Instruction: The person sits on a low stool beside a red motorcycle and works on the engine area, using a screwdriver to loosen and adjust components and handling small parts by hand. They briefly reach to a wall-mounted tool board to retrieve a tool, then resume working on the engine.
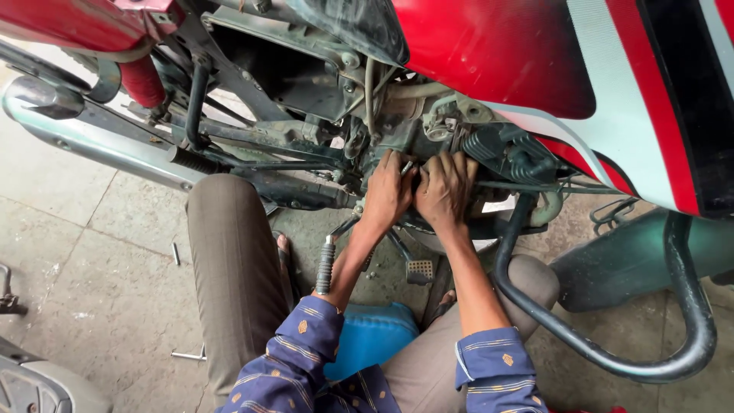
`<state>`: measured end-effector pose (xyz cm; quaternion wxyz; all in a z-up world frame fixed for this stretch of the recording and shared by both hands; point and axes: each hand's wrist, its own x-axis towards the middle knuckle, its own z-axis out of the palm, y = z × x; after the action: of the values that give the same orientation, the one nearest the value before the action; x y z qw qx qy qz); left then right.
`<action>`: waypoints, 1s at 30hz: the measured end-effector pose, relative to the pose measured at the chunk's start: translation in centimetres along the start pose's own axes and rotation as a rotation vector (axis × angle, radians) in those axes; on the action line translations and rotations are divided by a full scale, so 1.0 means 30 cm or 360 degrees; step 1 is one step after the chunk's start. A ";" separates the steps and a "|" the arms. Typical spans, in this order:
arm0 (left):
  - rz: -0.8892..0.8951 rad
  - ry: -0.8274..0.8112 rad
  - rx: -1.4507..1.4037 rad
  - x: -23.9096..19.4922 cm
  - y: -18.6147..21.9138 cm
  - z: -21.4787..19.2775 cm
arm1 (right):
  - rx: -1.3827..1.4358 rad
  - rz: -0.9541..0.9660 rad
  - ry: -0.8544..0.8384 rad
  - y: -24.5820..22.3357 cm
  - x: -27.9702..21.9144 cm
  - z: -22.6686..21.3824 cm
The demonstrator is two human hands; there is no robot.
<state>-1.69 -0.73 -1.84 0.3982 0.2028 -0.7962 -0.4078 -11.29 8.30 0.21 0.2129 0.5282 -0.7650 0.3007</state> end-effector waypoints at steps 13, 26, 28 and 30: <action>0.0038 -0.0057 -0.0005 0.011 -0.019 -0.011 | -0.0070 0.0076 0.0029 0.003 0.020 -0.031; -0.0026 -0.0170 0.0049 0.005 -0.051 0.003 | 0.0103 0.0066 -0.0243 0.014 0.017 -0.056; 0.0000 -0.0158 0.0022 0.009 -0.046 0.007 | 0.0152 0.0097 -0.0202 0.014 0.015 -0.045; 0.0001 -0.0162 0.0060 0.016 -0.045 0.004 | 0.0149 0.0086 -0.0139 0.000 0.025 -0.035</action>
<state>-2.07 -1.78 -2.74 0.3535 0.1891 -0.8231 -0.4023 -11.56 8.51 1.48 0.1462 0.5293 -0.7726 0.3186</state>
